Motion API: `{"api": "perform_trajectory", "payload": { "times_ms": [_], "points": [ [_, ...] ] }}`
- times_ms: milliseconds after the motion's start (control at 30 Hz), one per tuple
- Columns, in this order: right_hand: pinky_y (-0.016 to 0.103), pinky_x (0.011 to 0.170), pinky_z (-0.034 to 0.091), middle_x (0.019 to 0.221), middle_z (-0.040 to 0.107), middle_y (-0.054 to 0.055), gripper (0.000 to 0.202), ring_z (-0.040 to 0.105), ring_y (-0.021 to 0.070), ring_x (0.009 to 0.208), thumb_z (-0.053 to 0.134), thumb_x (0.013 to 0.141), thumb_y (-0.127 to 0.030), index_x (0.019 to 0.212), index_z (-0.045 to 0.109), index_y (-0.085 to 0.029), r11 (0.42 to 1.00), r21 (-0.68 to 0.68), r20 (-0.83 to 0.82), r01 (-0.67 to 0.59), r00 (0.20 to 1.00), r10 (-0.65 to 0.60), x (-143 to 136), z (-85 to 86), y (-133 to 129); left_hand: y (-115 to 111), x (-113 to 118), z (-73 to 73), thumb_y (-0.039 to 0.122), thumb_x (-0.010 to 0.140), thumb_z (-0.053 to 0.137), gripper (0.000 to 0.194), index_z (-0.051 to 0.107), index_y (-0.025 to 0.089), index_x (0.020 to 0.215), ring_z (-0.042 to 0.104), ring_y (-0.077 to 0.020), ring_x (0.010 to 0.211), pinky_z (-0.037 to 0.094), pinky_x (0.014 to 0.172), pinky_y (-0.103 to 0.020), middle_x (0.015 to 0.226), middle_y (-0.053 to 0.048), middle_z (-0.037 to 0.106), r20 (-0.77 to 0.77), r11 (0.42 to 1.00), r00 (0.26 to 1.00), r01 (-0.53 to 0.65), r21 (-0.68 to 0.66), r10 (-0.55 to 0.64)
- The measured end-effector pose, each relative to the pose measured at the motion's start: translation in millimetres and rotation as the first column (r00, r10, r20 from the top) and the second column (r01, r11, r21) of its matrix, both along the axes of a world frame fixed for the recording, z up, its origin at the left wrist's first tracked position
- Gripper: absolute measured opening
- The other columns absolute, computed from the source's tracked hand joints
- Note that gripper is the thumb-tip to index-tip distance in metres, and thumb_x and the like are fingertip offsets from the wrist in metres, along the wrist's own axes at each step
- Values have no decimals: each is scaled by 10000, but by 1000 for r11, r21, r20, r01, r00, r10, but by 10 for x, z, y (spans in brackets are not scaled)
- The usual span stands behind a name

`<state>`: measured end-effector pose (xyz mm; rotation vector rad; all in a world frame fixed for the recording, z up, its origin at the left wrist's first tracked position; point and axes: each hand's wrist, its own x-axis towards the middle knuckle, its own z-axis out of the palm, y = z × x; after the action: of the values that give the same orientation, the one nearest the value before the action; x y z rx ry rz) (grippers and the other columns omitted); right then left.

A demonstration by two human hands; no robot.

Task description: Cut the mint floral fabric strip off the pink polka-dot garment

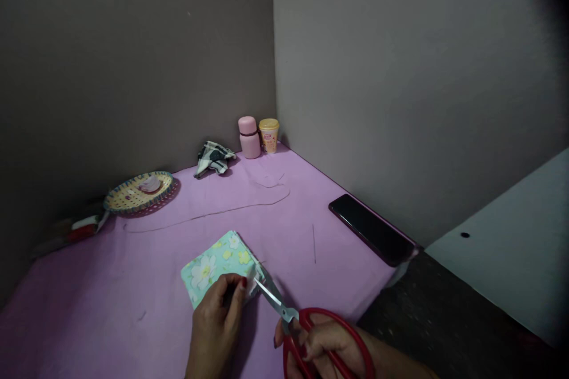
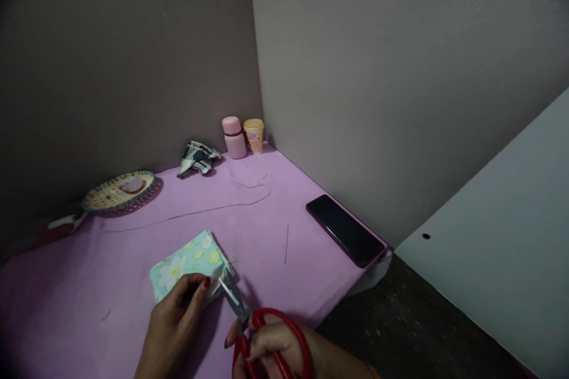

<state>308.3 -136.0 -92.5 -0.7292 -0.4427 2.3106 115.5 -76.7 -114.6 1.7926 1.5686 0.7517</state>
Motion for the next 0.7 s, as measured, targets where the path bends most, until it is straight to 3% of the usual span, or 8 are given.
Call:
{"api": "perform_trajectory", "payload": {
  "times_ms": [167, 400, 500, 600, 700],
  "points": [
    [180, 519, 405, 623, 612, 27, 331, 557, 103, 539, 531, 601, -179, 926, 583, -145, 996, 2, -23, 89, 996, -89, 48, -2, -36, 8, 51, 27, 469, 815, 486, 282, 574, 240, 954, 566, -222, 901, 439, 780, -356, 949, -42, 631, -151, 991, 985, 95, 95, -80],
    [166, 504, 407, 616, 627, 50, 362, 585, 111, 562, 530, 558, -174, 910, 582, -109, 999, -35, -20, 37, 999, -38, 60, -49, -34, 48, -20, -40, 488, 841, 419, 328, 615, 238, 922, 601, -207, 871, 459, 774, -355, 923, -31, 665, -67, 999, 997, 34, 42, -31],
    [173, 530, 418, 614, 625, 36, 354, 593, 106, 567, 534, 569, -178, 912, 591, -112, 999, -36, -45, 28, 999, -30, 57, -25, -30, 48, -35, -67, 472, 840, 432, 337, 597, 232, 1010, 598, -212, 941, 463, 824, -373, 1011, -44, 660, -33, 999, 999, 14, 39, -13],
    [179, 557, 423, 625, 630, 32, 354, 595, 106, 587, 515, 585, -162, 928, 590, -117, 999, -48, -48, 9, 999, -11, 56, -17, -32, 53, -48, -101, 385, 854, 433, 321, 569, 241, 1107, 576, -201, 1018, 461, 867, -365, 1106, -55, 630, -7, 989, 998, 64, 130, -64],
    [186, 543, 423, 622, 629, 57, 358, 596, 118, 584, 503, 588, -159, 930, 587, -92, 996, -87, -35, 29, 999, -33, 52, -38, -32, 61, -52, -111, 295, 864, 400, 298, 605, 253, 1077, 577, -186, 1011, 474, 859, -339, 1087, -52, 626, -55, 961, 986, 163, 223, -155]
  ]
}}
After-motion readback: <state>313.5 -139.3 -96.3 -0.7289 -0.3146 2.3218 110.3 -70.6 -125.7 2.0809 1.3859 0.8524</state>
